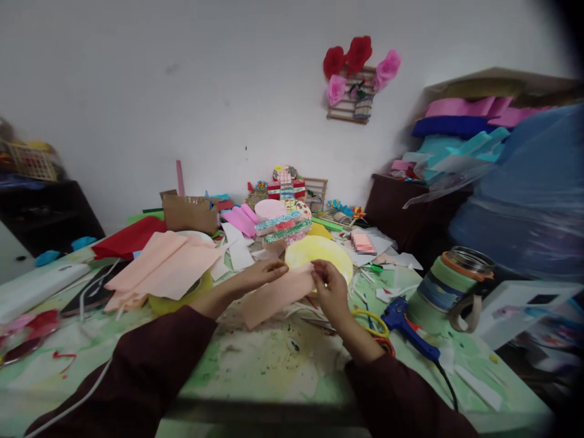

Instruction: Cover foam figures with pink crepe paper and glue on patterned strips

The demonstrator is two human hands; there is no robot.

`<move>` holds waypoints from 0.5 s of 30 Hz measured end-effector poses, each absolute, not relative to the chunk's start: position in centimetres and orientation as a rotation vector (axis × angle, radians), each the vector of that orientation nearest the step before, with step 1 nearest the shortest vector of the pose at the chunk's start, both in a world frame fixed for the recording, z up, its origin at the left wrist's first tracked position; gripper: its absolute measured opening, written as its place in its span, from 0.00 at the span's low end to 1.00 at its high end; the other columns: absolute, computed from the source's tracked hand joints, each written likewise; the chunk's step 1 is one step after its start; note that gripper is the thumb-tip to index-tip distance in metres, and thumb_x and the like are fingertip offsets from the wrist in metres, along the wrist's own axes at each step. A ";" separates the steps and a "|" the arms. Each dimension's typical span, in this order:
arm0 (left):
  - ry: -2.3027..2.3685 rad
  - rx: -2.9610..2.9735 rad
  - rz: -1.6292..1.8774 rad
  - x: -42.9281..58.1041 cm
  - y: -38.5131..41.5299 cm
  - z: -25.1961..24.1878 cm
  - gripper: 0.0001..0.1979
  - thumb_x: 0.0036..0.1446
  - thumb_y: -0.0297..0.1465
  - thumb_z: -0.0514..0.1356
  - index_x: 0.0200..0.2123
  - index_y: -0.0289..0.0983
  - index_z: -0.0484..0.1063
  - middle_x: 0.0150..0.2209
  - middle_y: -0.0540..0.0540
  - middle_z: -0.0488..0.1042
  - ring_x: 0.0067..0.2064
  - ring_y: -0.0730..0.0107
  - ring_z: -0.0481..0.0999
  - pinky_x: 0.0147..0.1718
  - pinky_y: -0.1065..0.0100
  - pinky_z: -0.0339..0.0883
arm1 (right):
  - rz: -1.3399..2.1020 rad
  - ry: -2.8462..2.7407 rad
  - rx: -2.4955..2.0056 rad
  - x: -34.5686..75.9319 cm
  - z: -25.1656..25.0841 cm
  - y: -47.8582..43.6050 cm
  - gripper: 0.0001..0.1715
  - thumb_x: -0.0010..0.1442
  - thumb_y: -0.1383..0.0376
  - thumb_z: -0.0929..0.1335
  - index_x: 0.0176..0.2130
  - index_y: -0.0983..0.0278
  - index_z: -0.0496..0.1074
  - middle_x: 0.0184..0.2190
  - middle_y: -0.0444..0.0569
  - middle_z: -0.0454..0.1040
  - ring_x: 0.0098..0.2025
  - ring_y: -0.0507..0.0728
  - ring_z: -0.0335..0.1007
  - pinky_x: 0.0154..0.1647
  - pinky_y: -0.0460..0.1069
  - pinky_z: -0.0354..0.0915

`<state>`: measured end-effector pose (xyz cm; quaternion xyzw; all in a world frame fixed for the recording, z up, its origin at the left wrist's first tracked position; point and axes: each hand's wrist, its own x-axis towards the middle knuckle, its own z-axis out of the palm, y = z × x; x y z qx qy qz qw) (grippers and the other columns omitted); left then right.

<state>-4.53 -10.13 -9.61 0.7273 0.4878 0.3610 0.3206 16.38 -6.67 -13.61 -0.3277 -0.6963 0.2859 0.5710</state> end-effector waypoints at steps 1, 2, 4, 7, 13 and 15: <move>1.218 1.859 0.909 -4.5 -10.2 -9.9 0.23 0.55 0.50 0.59 0.39 0.35 0.75 0.39 0.44 0.75 0.39 0.63 0.72 0.35 0.70 0.62 | 0.685 -1.658 -0.752 16.4 -12.5 -6.2 0.12 0.56 0.64 0.65 0.42 0.62 0.72 0.37 0.51 0.77 0.39 0.57 0.74 0.39 0.51 0.68; 1.149 1.780 0.873 -4.5 -10.3 -10.2 0.24 0.54 0.50 0.60 0.41 0.35 0.75 0.39 0.44 0.76 0.38 0.63 0.72 0.33 0.70 0.62 | 0.689 -1.672 -0.737 16.3 -11.5 -5.7 0.13 0.55 0.65 0.65 0.41 0.62 0.72 0.36 0.50 0.77 0.37 0.57 0.73 0.38 0.51 0.67; 1.036 1.572 0.834 -4.3 -10.5 -11.2 0.25 0.50 0.49 0.64 0.40 0.33 0.75 0.36 0.43 0.76 0.34 0.65 0.72 0.30 0.71 0.61 | 0.756 -1.682 -0.723 15.9 -10.0 -4.8 0.13 0.53 0.64 0.66 0.40 0.62 0.72 0.31 0.47 0.76 0.33 0.55 0.71 0.35 0.50 0.66; 0.995 1.304 0.910 -3.9 -10.7 -12.8 0.24 0.47 0.47 0.67 0.37 0.31 0.75 0.32 0.42 0.76 0.29 0.69 0.71 0.26 0.72 0.60 | 0.981 -1.534 -0.702 14.9 -9.7 -4.0 0.19 0.50 0.59 0.70 0.42 0.62 0.70 0.30 0.47 0.75 0.32 0.55 0.70 0.34 0.49 0.65; 0.980 1.006 1.114 -2.8 -11.1 -14.5 0.25 0.43 0.41 0.71 0.41 0.30 0.75 0.33 0.42 0.77 0.28 0.69 0.73 0.25 0.72 0.64 | 1.329 -1.361 -0.783 13.4 -14.0 -4.8 0.26 0.44 0.56 0.74 0.42 0.63 0.69 0.37 0.51 0.76 0.36 0.56 0.72 0.36 0.50 0.68; 0.944 0.932 1.144 -2.3 -11.3 -14.8 0.26 0.42 0.40 0.72 0.42 0.30 0.74 0.34 0.42 0.77 0.30 0.68 0.74 0.27 0.71 0.66 | 1.362 -1.497 -0.800 13.3 -15.0 -5.2 0.19 0.46 0.57 0.73 0.36 0.64 0.71 0.32 0.50 0.77 0.34 0.57 0.72 0.35 0.50 0.68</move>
